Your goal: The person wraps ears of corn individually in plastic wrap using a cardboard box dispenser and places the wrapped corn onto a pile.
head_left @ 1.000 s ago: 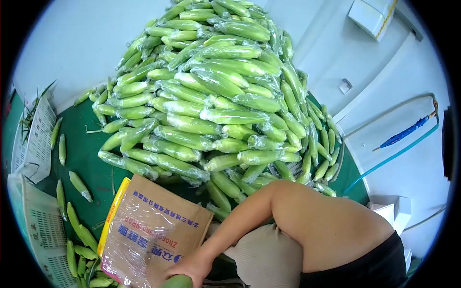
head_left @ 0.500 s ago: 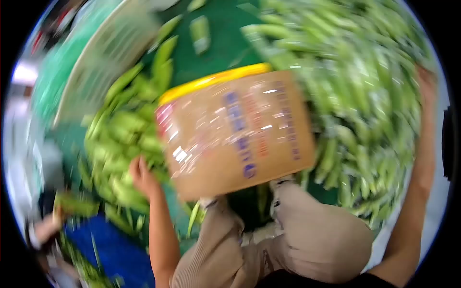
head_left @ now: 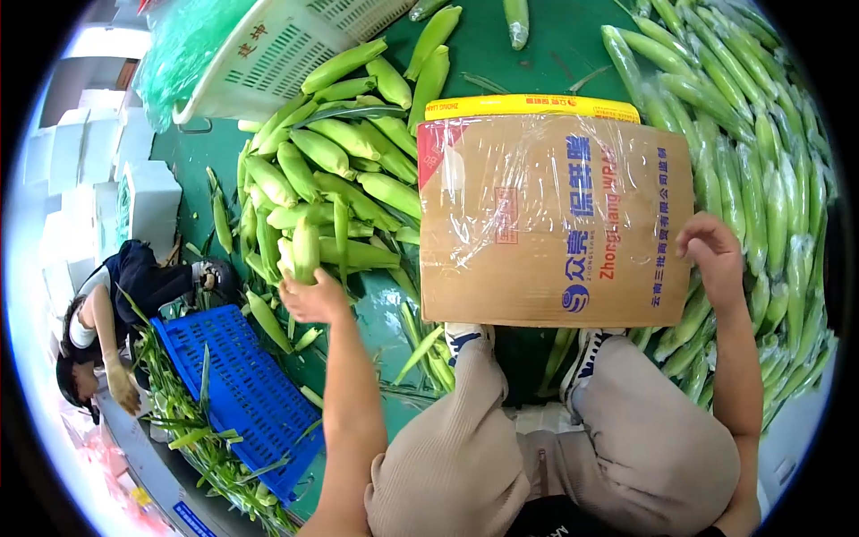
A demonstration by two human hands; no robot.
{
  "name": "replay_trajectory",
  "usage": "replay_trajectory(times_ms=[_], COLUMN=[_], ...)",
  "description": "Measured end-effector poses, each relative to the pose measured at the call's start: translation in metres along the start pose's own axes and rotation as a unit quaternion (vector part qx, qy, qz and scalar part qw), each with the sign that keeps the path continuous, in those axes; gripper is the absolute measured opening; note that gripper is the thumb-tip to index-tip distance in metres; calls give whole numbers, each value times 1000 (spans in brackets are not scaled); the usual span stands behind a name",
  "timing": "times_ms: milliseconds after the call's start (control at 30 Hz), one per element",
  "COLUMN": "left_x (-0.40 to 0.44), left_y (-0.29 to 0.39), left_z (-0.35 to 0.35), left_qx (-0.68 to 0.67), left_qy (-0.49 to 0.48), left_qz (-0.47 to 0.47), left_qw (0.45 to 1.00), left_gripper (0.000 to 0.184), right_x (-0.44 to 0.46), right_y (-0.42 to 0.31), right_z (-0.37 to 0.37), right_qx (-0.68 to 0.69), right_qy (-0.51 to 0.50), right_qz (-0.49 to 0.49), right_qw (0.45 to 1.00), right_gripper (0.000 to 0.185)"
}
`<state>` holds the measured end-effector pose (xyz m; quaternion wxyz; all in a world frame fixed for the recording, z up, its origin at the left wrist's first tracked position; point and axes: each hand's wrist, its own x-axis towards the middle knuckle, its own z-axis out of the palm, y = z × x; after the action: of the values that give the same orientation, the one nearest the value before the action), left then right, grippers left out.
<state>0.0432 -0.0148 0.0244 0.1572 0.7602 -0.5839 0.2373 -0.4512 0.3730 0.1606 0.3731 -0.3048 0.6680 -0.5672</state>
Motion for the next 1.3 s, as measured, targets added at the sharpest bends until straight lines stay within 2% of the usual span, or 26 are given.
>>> replay_trajectory(times_ms=[67,133,200,233,267,300,333,367,400,433,467,500,533,567,667,700,800,900,967,1000,1067,1100,1133,1200,1233,1300], left_x=[23,25,22,22,21,14,11,8,1,-2,-11,-21,-29,-39,-52,-54,-55,-51,-45,-42,-38,-41,-51,-49,-49,-50], left_y=[-12,-53,-34,-64,-33,-4,30,62,93,127,162,190,215,231,255,256,262,263,251,226,173,162,155,152,156,150], left_z=[-14,26,-6,45,10,-29,-74,-118,-141,-178,-202,-218,-234,-237,-226,-225,-227,-228,-215,-200,-181,-178,-177,-166,-167,-163], left_qx=[-27,-78,-87,-175,-260,-458,-521,-575,-588,-542,-505,-463,-398,-366,-316,-322,-332,-369,-437,-492,-513,-452,-358,-343,-341,-390], left_qy=[-249,-252,-221,-137,-127,-143,-210,-280,-265,-356,-372,-262,-207,-241,-317,-316,-322,-313,-251,-218,-235,-286,-287,-275,-195,-183], left_qz=[-8,61,42,71,50,31,56,71,171,229,339,504,602,632,615,621,636,640,644,587,464,474,484,455,477,425], left_qw=[968,963,970,972,956,877,825,765,745,726,701,680,660,639,649,641,618,597,576,604,683,699,745,774,786,796], left_gripper=[69,73,77,75,72,68,71,75,83,81,75,73,74,72,62,61,61,64,70,84,95,95,69,37,19,17], right_x=[-5,-3,-1,-1,1,4,8,8,11,15,20,24,24,22,6,4,35,89,99,104,108,101,93,90,87,78], right_y=[6,14,18,5,-6,-7,-3,0,3,7,17,29,37,39,40,35,16,14,8,7,17,18,21,25,20,5], right_z=[5,9,10,10,9,7,6,7,9,11,13,14,15,15,30,33,59,92,101,104,101,100,100,95,91,80], right_qx=[9,-34,-49,-181,-312,-410,-498,-509,-518,-525,-529,-532,-534,-523,-233,-193,-252,-373,-447,-482,-429,-409,-389,-389,-394,-443], right_qy=[14,62,64,36,-1,-25,-63,-77,-94,-113,-104,-96,-89,-94,117,167,182,-12,-31,-46,-28,-10,2,46,54,21], right_qz=[52,78,55,12,-23,-77,-133,-135,-144,-155,-186,-216,-244,-284,-250,-209,-225,-318,-273,-254,-254,-234,-212,-252,-263,-251], right_qw=[999,994,995,983,950,908,854,847,838,829,822,813,805,798,933,944,923,872,851,837,866,882,897,885,879,860], right_gripper=[17,19,26,31,35,40,45,44,44,43,40,36,33,19,15,16,23,48,64,72,77,77,77,77,77,76])
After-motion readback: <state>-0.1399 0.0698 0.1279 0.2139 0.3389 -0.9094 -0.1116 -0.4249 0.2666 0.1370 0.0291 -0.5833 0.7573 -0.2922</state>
